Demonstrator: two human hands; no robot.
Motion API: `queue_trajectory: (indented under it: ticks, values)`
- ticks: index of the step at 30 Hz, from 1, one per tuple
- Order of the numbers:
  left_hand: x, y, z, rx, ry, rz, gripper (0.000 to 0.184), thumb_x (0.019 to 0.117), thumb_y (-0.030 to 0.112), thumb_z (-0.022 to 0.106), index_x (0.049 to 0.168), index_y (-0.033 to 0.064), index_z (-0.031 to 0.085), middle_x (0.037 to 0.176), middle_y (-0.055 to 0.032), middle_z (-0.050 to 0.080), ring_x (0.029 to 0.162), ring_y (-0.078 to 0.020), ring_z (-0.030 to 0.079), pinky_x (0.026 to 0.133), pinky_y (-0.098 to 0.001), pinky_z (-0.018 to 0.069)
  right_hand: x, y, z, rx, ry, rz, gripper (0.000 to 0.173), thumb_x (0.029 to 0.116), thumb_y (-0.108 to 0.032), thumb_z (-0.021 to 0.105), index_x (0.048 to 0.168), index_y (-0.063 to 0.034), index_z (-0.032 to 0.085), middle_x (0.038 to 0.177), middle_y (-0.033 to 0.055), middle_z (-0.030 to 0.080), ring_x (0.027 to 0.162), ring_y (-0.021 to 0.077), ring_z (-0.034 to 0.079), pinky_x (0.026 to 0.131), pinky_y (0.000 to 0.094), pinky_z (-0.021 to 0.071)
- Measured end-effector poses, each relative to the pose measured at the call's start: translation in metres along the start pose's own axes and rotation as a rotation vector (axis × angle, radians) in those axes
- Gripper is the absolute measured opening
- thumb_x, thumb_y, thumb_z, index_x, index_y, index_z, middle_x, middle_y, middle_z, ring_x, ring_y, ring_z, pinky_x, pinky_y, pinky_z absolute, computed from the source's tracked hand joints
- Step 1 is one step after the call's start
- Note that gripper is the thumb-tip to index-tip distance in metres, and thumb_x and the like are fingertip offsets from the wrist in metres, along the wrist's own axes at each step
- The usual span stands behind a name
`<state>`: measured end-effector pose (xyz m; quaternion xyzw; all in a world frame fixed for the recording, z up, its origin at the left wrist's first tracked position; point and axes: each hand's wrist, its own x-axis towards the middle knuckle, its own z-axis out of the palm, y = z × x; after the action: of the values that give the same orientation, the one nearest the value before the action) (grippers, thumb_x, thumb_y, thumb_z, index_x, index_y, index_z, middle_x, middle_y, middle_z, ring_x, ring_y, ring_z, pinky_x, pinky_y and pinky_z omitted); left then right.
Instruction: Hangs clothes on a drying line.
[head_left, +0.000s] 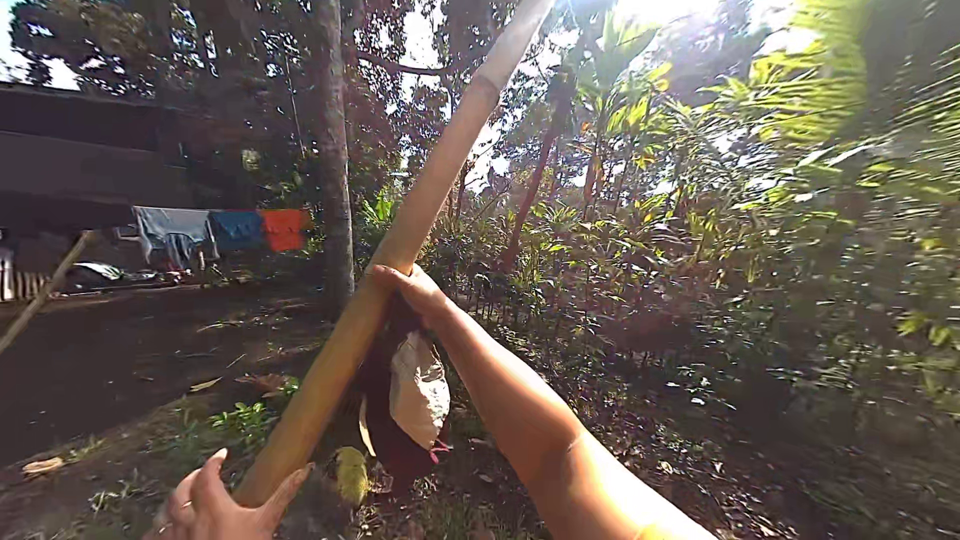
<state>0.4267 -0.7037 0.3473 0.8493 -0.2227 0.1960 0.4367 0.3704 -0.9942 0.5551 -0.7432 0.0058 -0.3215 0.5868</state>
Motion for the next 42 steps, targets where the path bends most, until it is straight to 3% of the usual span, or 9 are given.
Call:
queue_trajectory:
  ticks: [2,6,14,19,26,29,32,35,42]
  values:
    - [0.024,0.039,0.008,0.074,-0.215,0.072,0.109,0.0753,0.067,0.079,0.154,0.0007,0.042,0.152,-0.0329,0.044,0.147,-0.0525,0.031,0.117,-0.0763,0.0065,-0.016,-0.003,-0.009,-0.003,0.041,0.030,0.054,0.0974,-0.043,0.068,0.139,-0.0115,0.053,0.110,0.0113,0.070,0.096,0.0204,0.068,0.086,0.0433,0.0575]
    - [-0.002,0.077,0.070,0.213,-0.603,0.003,0.087,0.0834,0.061,0.077,0.147,0.0074,0.052,0.141,-0.0177,0.061,0.139,-0.0343,0.050,0.122,-0.0663,0.0103,-0.070,0.049,-0.072,0.044,0.185,0.110,0.061,0.1014,-0.026,0.064,0.150,-0.0010,0.037,0.126,0.0190,0.065,0.110,0.0224,0.067,0.098,0.0403,0.0555]
    - [-0.017,0.072,0.082,0.254,-0.596,0.008,0.088,0.0836,0.071,0.069,0.150,0.0161,0.051,0.150,-0.0091,0.056,0.151,-0.0289,0.036,0.123,-0.0666,0.0022,-0.096,0.040,-0.081,0.022,0.212,0.174,0.054,0.1031,-0.026,0.063,0.146,-0.0006,0.042,0.121,0.0183,0.067,0.106,0.0216,0.067,0.095,0.0385,0.0555]
    - [-0.021,0.065,0.078,0.214,-0.564,0.042,0.088,0.0831,0.069,0.072,0.149,0.0144,0.051,0.151,-0.0132,0.054,0.151,-0.0368,0.034,0.120,-0.0720,0.0047,-0.127,0.049,-0.107,-0.360,0.182,0.246,0.074,0.0966,-0.042,0.071,0.154,-0.0097,0.038,0.119,0.0213,0.068,0.103,0.0302,0.068,0.093,0.0515,0.0545]
    - [-0.040,0.096,0.072,0.168,-0.339,0.246,0.132,0.0712,0.072,0.079,0.164,0.0041,0.015,0.169,-0.0289,0.008,0.156,-0.0511,0.002,0.114,-0.0809,-0.0018,-0.244,0.022,-0.169,-0.811,-0.271,0.305,0.057,0.0882,-0.016,0.082,0.139,-0.0061,0.059,0.136,0.0270,0.054,0.116,0.0367,0.059,0.097,0.0533,0.0505]
    - [-0.087,0.179,0.085,-0.166,-0.350,0.618,0.116,0.0766,0.058,0.080,0.158,-0.0039,0.026,0.163,-0.0273,0.030,0.154,-0.0461,0.020,0.120,-0.0710,0.0088,-0.272,-0.006,-0.184,-0.870,-0.382,0.261,0.033,0.0921,-0.002,0.071,0.125,-0.0024,0.067,0.129,0.0218,0.062,0.116,0.0322,0.062,0.100,0.0511,0.0491]
    - [-0.134,0.247,0.132,-0.511,-0.965,0.650,0.110,0.0755,0.036,0.089,0.161,0.0059,0.027,0.149,-0.0147,0.054,0.143,-0.0301,0.045,0.122,-0.0595,0.0245,-0.291,-0.048,-0.197,-0.930,-0.331,0.231,0.020,0.0962,-0.005,0.067,0.115,-0.0047,0.071,0.116,0.0123,0.069,0.107,0.0219,0.065,0.097,0.0457,0.0517]
    - [-0.168,0.282,0.177,-0.698,-1.451,0.536,0.078,0.0756,0.012,0.089,0.144,0.0105,0.051,0.133,-0.0106,0.063,0.123,-0.0184,0.061,0.107,-0.0429,0.0506,-0.319,-0.093,-0.228,-1.017,-0.253,0.218,0.019,0.0978,-0.007,0.065,0.116,-0.0066,0.069,0.114,0.0081,0.070,0.104,0.0162,0.066,0.095,0.0408,0.0533]
    - [-0.172,0.370,0.174,-0.230,-1.200,1.154,0.052,0.0826,0.039,0.086,0.120,0.0081,0.065,0.096,-0.0164,0.073,0.094,-0.0364,0.070,0.086,-0.0640,0.0505,-0.427,-0.141,-0.317,-1.322,-0.165,0.590,0.026,0.0946,-0.014,0.073,0.120,-0.0133,0.072,0.121,0.0163,0.066,0.114,0.0336,0.063,0.099,0.0597,0.0480]
